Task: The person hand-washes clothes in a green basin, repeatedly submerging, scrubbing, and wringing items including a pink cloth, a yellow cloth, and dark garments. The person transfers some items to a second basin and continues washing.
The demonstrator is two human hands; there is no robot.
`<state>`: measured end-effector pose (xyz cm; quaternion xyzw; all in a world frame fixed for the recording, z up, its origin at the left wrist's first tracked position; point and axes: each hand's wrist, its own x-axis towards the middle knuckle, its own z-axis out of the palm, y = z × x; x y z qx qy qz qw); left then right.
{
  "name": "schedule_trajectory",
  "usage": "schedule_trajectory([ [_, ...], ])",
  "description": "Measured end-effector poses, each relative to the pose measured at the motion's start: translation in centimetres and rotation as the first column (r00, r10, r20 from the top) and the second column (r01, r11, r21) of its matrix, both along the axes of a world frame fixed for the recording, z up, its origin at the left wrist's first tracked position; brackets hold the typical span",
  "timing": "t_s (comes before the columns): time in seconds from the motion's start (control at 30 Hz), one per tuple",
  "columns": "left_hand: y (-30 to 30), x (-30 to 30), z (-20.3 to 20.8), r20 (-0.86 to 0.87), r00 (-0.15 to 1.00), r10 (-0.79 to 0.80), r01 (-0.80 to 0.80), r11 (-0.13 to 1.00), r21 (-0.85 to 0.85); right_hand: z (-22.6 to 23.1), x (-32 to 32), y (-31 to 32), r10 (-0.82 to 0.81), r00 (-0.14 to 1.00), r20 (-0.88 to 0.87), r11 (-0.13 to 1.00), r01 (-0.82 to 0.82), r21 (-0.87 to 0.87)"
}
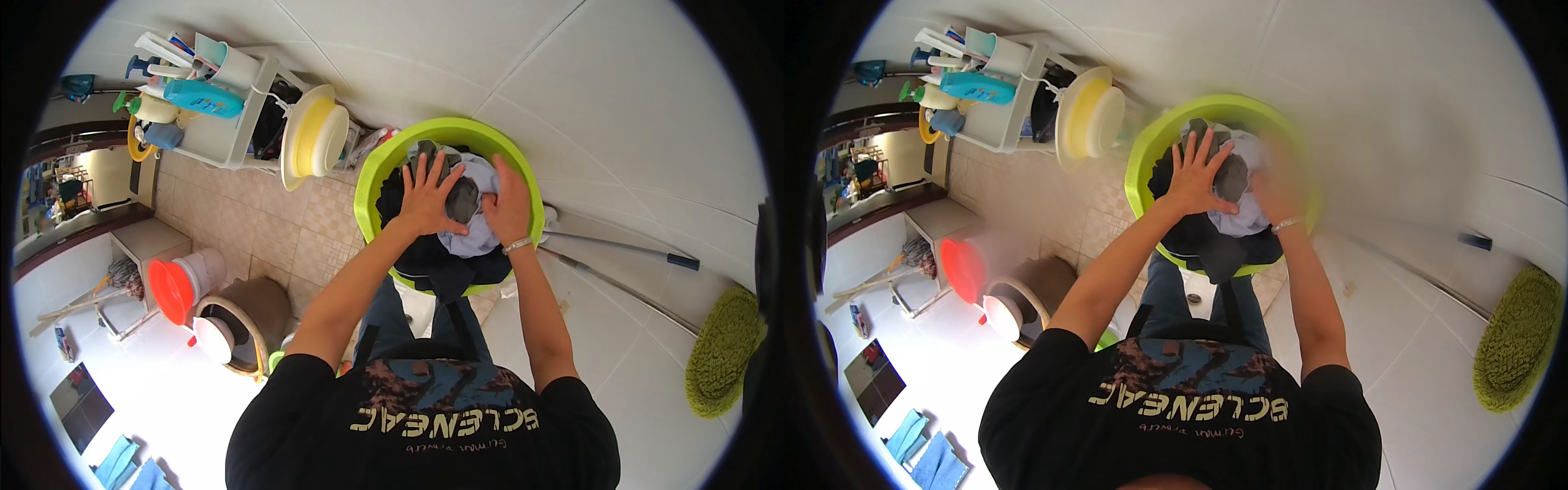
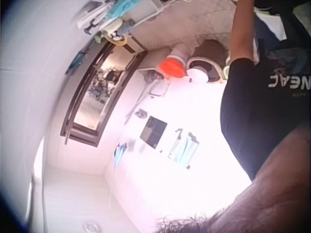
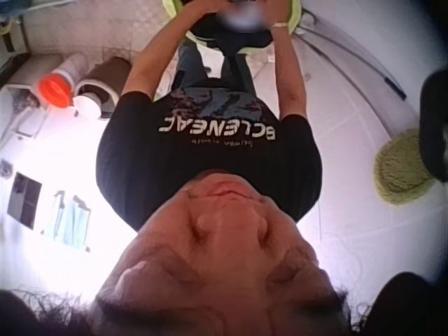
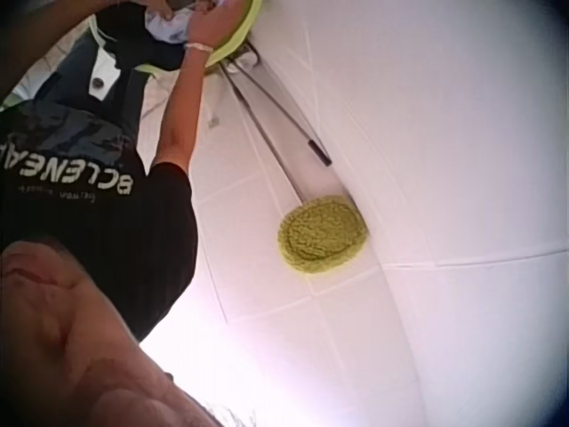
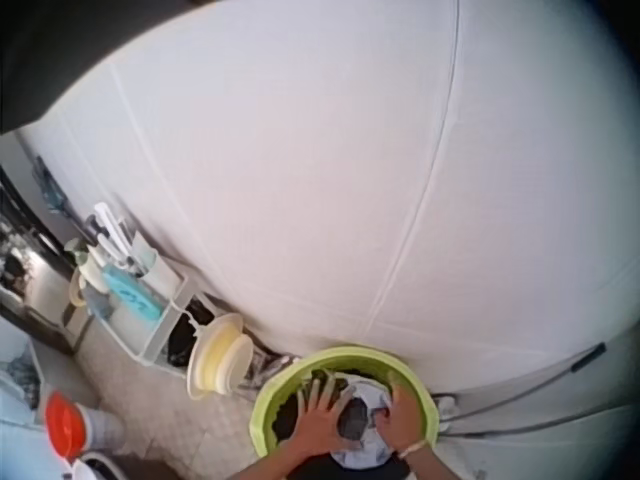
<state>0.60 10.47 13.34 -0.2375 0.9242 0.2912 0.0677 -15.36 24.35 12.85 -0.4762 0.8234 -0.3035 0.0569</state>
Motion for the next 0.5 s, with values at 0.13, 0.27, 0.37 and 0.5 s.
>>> schedule_trajectory([
  [0.13,2.1,0.8,-4.6,0.145,0.989,-0.039,0.046,0.998,-0.043,-6.4,1.8,2.7,0.134,0.986,0.095,0.957,-0.154,0.246],
  [0.27,2.0,0.0,-5.9,0.287,0.956,-0.064,0.077,0.997,-0.033,-8.5,2.5,1.7,0.0,0.967,0.254,0.946,-0.083,0.314],
  [0.37,0.4,-1.7,-6.9,0.351,0.932,-0.09,0.093,0.996,0.009,-8.9,1.0,-0.1,-0.038,0.966,0.257,0.94,-0.053,0.338],
  [0.5,-0.1,-3.4,-7.5,0.443,0.884,-0.151,0.104,0.986,0.129,-13.0,-0.2,0.2,-0.013,0.994,0.106,0.889,-0.037,0.457],
])
